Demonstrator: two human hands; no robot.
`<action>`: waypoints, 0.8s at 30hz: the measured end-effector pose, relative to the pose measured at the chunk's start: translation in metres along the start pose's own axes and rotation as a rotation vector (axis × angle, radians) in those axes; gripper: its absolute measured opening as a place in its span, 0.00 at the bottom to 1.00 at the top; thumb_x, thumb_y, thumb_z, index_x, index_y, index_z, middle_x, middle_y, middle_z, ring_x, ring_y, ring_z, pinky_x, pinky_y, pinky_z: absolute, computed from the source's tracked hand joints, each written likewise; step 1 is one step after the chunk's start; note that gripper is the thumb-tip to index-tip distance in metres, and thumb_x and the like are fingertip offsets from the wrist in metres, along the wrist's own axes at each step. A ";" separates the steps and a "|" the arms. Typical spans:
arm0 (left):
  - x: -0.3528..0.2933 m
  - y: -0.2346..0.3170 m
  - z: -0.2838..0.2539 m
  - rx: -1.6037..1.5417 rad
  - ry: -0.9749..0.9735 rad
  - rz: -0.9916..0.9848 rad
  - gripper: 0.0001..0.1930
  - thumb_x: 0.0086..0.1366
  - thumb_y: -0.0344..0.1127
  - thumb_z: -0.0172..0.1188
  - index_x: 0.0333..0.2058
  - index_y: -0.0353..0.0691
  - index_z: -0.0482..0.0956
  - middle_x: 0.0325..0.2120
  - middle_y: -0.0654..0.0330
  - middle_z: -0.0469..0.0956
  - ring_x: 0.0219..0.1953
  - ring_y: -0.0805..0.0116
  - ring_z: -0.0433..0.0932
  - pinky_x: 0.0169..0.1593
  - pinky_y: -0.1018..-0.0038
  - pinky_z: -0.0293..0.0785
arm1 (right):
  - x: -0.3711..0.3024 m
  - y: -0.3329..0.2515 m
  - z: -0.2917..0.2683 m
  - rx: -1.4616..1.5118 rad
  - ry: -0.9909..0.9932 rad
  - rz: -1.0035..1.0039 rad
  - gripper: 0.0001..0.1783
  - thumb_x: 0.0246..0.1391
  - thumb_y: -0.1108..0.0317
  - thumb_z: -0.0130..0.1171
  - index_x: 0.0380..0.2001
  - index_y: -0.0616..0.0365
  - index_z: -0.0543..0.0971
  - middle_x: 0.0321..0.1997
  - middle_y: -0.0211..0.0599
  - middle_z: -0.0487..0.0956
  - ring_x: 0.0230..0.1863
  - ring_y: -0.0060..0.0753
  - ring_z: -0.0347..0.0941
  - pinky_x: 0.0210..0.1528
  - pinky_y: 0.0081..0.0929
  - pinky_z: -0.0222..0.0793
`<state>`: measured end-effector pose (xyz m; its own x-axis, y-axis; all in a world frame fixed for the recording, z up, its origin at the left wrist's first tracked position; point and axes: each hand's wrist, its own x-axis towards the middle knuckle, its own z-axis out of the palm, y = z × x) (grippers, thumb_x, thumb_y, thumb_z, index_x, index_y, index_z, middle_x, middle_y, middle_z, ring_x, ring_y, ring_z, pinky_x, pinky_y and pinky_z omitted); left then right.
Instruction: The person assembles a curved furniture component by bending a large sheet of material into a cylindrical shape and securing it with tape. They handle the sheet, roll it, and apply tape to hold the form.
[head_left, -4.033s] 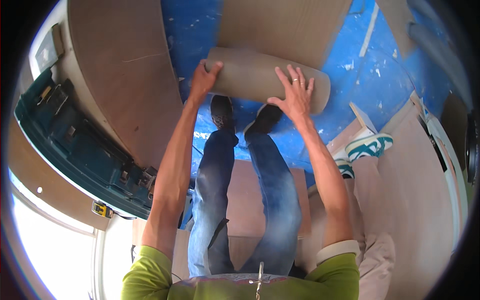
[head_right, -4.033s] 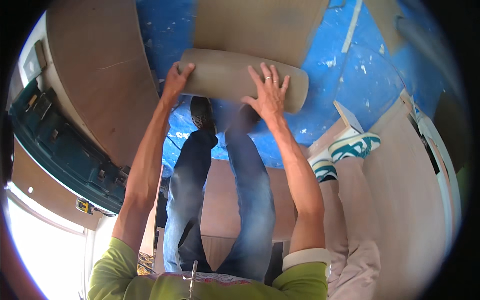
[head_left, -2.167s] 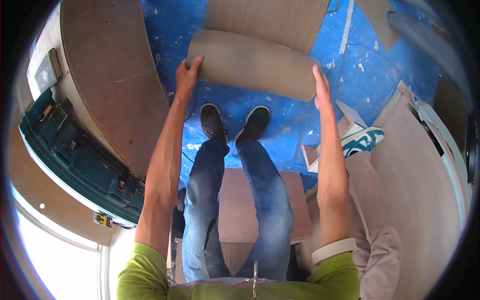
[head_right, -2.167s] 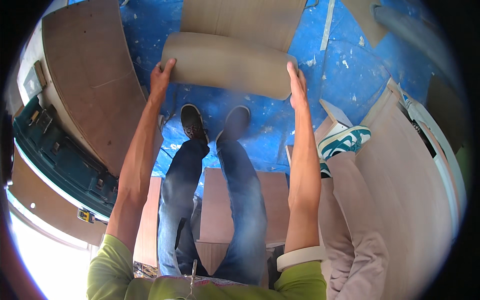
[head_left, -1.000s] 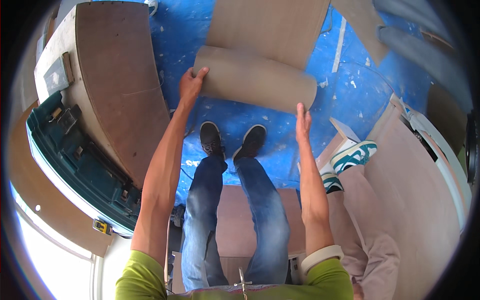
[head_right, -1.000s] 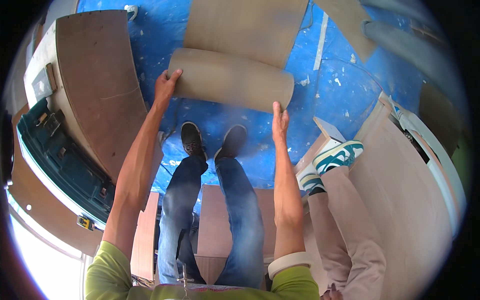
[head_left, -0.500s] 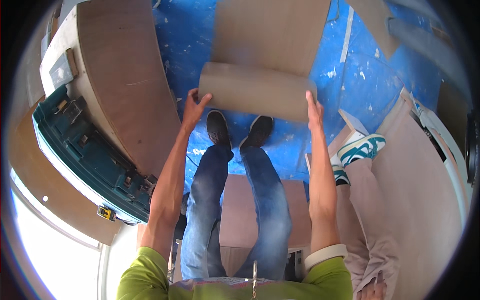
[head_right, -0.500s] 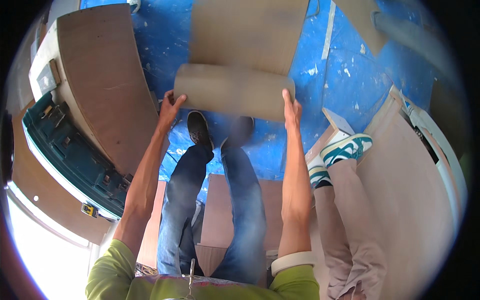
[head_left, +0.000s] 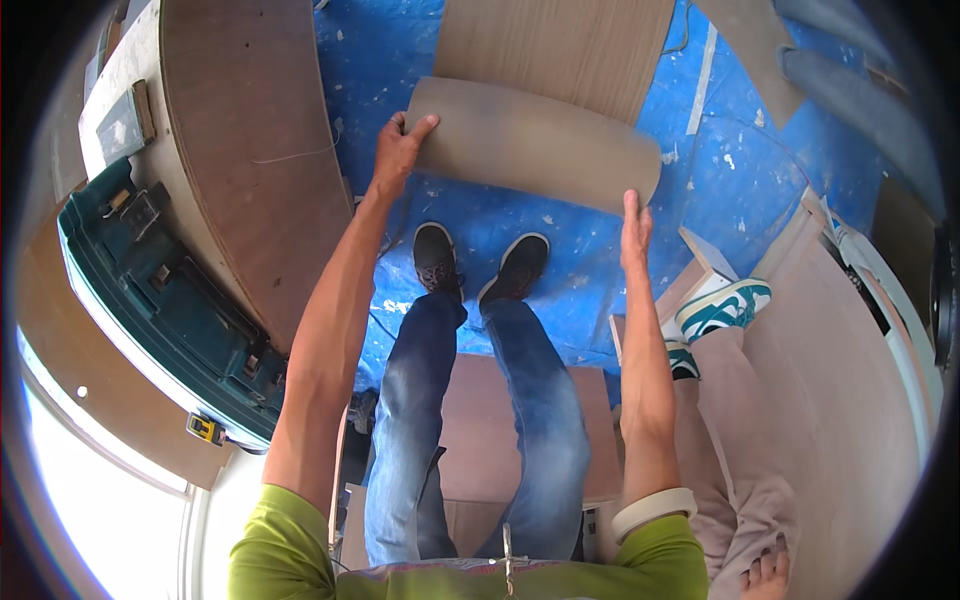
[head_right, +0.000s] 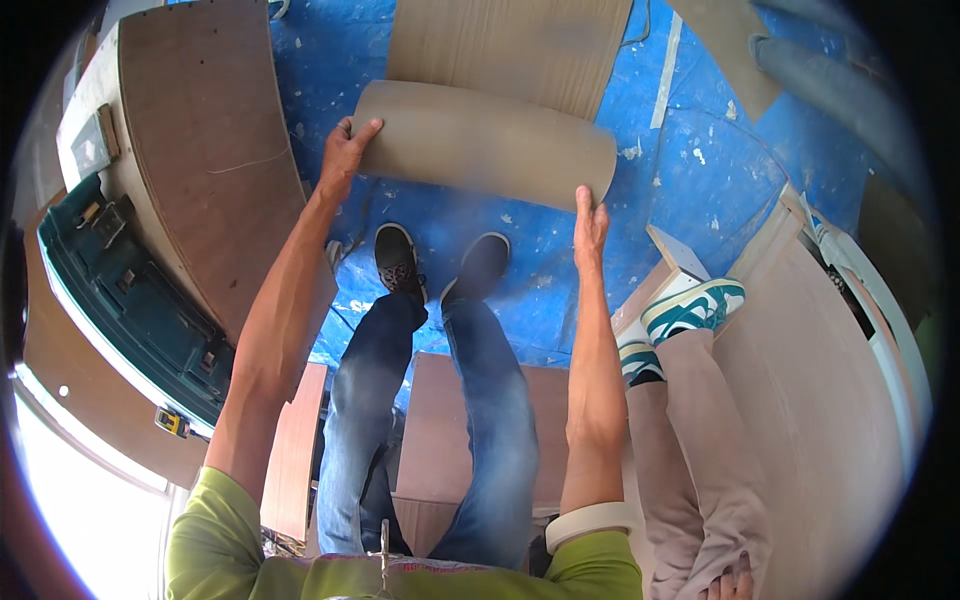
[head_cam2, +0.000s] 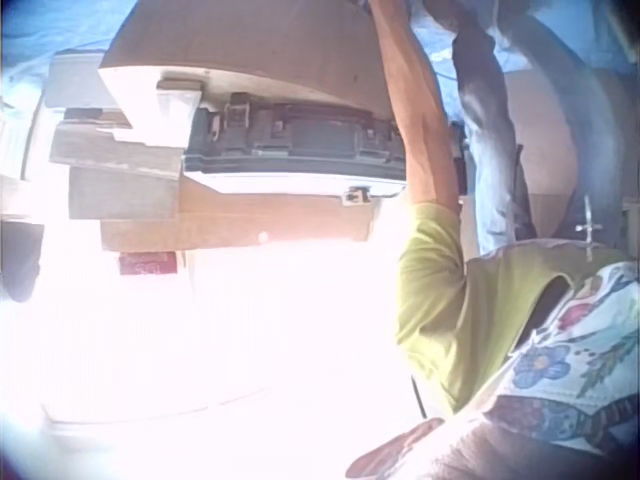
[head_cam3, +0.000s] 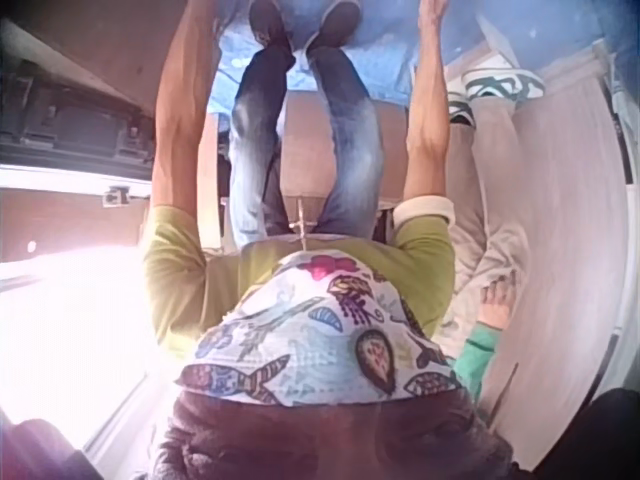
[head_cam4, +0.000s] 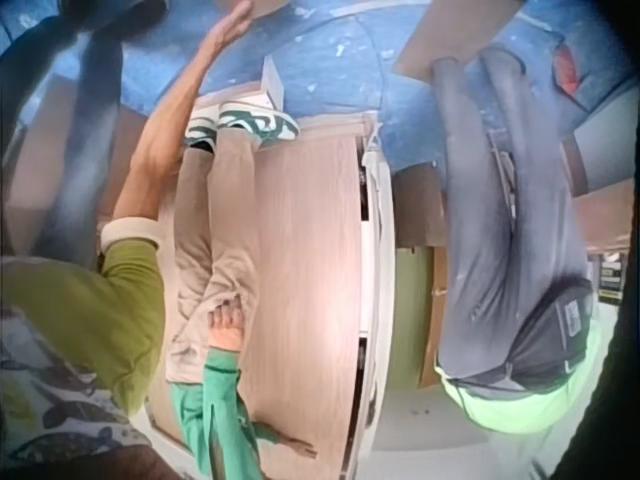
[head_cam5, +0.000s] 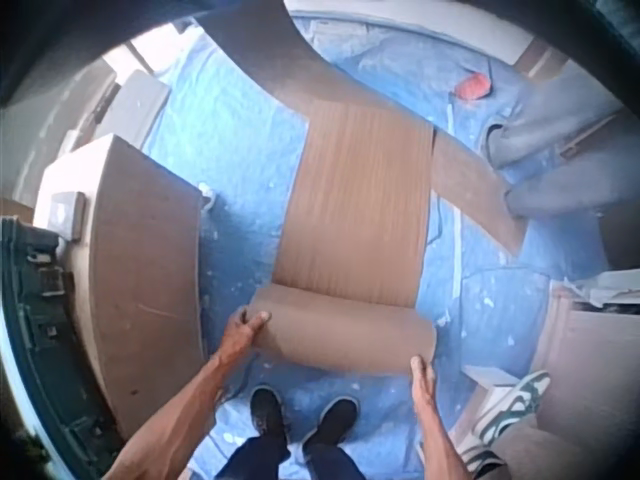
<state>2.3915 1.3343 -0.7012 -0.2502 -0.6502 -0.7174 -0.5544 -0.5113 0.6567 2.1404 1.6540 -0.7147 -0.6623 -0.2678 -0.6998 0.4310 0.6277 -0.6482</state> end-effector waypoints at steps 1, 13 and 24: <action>0.003 0.001 0.000 -0.018 -0.014 0.015 0.28 0.61 0.50 0.66 0.49 0.30 0.77 0.39 0.54 0.82 0.42 0.69 0.78 0.48 0.72 0.72 | 0.006 -0.009 0.000 -0.005 0.009 0.008 0.39 0.62 0.43 0.55 0.63 0.66 0.68 0.63 0.42 0.71 0.64 0.36 0.64 0.66 0.30 0.57; -0.064 -0.046 -0.014 0.018 0.022 -0.015 0.26 0.62 0.51 0.64 0.46 0.32 0.79 0.38 0.56 0.83 0.40 0.68 0.80 0.47 0.71 0.73 | -0.005 -0.051 -0.001 -0.249 0.023 0.155 0.41 0.57 0.38 0.58 0.53 0.71 0.76 0.53 0.51 0.79 0.54 0.42 0.74 0.58 0.34 0.66; -0.026 -0.048 0.001 0.226 0.083 -0.183 0.29 0.58 0.55 0.65 0.44 0.30 0.80 0.36 0.48 0.83 0.42 0.56 0.82 0.47 0.65 0.74 | -0.059 0.042 -0.004 0.016 0.010 0.222 0.39 0.63 0.41 0.52 0.61 0.67 0.69 0.63 0.46 0.70 0.62 0.36 0.66 0.62 0.31 0.62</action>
<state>2.4238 1.3762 -0.7144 -0.0694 -0.6070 -0.7917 -0.7491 -0.4924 0.4432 2.1952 1.6987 -0.6992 -0.5563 -0.1172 -0.8227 0.5763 0.6588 -0.4836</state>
